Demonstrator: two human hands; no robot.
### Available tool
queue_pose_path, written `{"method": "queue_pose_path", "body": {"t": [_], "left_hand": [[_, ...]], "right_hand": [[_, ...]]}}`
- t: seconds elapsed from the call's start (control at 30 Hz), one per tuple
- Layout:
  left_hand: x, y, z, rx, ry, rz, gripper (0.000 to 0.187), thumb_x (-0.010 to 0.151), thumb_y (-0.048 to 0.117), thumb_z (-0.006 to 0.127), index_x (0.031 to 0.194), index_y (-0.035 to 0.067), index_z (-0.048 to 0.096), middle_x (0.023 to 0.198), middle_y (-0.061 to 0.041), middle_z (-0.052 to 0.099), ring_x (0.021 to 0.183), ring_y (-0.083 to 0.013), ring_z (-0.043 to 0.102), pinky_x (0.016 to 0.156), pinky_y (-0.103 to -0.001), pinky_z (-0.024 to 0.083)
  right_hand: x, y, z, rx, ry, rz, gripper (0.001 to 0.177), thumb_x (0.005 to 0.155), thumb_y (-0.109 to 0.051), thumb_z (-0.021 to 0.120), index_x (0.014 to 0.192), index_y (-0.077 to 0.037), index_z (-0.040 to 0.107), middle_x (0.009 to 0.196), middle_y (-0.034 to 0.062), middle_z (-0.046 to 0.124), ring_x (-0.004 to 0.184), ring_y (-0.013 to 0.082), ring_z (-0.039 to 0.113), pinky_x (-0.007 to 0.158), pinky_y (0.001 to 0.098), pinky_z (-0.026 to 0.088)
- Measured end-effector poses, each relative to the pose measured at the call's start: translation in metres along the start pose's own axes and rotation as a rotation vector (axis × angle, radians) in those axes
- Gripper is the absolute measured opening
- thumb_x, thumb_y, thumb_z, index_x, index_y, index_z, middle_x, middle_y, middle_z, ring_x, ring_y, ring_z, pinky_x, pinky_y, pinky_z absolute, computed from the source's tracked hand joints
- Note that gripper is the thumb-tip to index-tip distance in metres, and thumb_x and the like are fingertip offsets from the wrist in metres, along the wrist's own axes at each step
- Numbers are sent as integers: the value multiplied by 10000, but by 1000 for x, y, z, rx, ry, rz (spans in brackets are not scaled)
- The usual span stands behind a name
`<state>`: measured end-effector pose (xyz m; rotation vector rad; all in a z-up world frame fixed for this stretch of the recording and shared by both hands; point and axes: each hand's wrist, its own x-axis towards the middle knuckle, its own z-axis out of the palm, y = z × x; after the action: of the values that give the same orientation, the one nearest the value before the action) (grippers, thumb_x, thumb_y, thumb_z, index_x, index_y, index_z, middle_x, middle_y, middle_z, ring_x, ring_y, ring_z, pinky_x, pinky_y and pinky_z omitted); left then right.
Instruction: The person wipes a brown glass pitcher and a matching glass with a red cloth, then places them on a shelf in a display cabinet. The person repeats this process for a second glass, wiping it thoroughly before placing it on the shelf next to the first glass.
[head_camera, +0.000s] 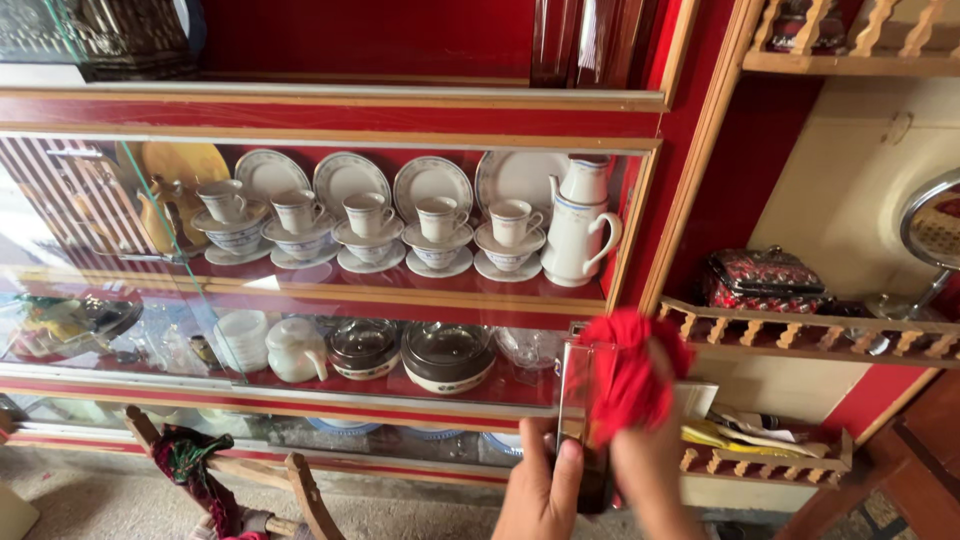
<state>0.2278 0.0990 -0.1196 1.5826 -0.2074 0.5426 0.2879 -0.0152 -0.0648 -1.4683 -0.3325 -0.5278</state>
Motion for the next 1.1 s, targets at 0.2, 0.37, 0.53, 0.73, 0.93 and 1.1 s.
{"method": "queue_pose_path", "body": {"t": [0.2, 0.37, 0.53, 0.73, 0.93, 1.1], "left_hand": [[10, -17, -3, -1023, -380, -419, 762, 1096, 602, 277, 1450, -48, 458, 1042, -239, 720, 804, -332, 740, 629, -442, 572], [29, -21, -14, -597, 5, -594, 809, 993, 662, 293, 1362, -17, 534, 1079, -232, 709, 861, -318, 714, 744, -423, 576], [21, -23, -12, 21, 206, -397, 701, 1056, 563, 342, 1452, -15, 318, 1239, -177, 617, 1181, -266, 580, 978, -327, 460], [7, -11, 12, 148, 196, 19, 405, 1061, 361, 453, 1234, 1, 521, 1166, -220, 568, 1026, -300, 582, 929, -404, 475], [25, 8, -3, -344, 163, -272, 573, 1102, 434, 305, 1491, 21, 381, 1480, -48, 508, 1344, -126, 486, 1114, -280, 361], [21, 19, -1, -247, 2, -203, 661, 1066, 456, 309, 1468, -56, 424, 1276, -202, 633, 1170, -229, 583, 1015, -319, 470]], "right_hand": [[60, 44, -12, 457, -181, 603, 393, 919, -446, 616, 1137, -129, 691, 1047, 73, 745, 921, 233, 705, 756, 403, 580], [-6, 87, -4, -179, -240, -58, 376, 948, -330, 657, 1248, -105, 639, 1171, 98, 717, 1068, 238, 682, 896, 361, 537], [-49, 70, 10, 260, 20, 203, 545, 928, -262, 648, 1398, -37, 488, 1267, 106, 644, 1131, 218, 623, 985, 353, 469], [-51, 55, -2, 253, -75, 66, 514, 1003, -287, 578, 1413, 12, 498, 1240, 134, 678, 1102, 209, 658, 993, 352, 506], [-63, 50, 2, 154, -51, 73, 512, 989, -264, 586, 1428, -10, 517, 1226, 141, 671, 1068, 235, 656, 947, 366, 508], [-56, 2, 9, -238, -28, -188, 560, 929, -194, 640, 1444, -21, 504, 1253, 141, 662, 1109, 271, 661, 960, 382, 506]]}}
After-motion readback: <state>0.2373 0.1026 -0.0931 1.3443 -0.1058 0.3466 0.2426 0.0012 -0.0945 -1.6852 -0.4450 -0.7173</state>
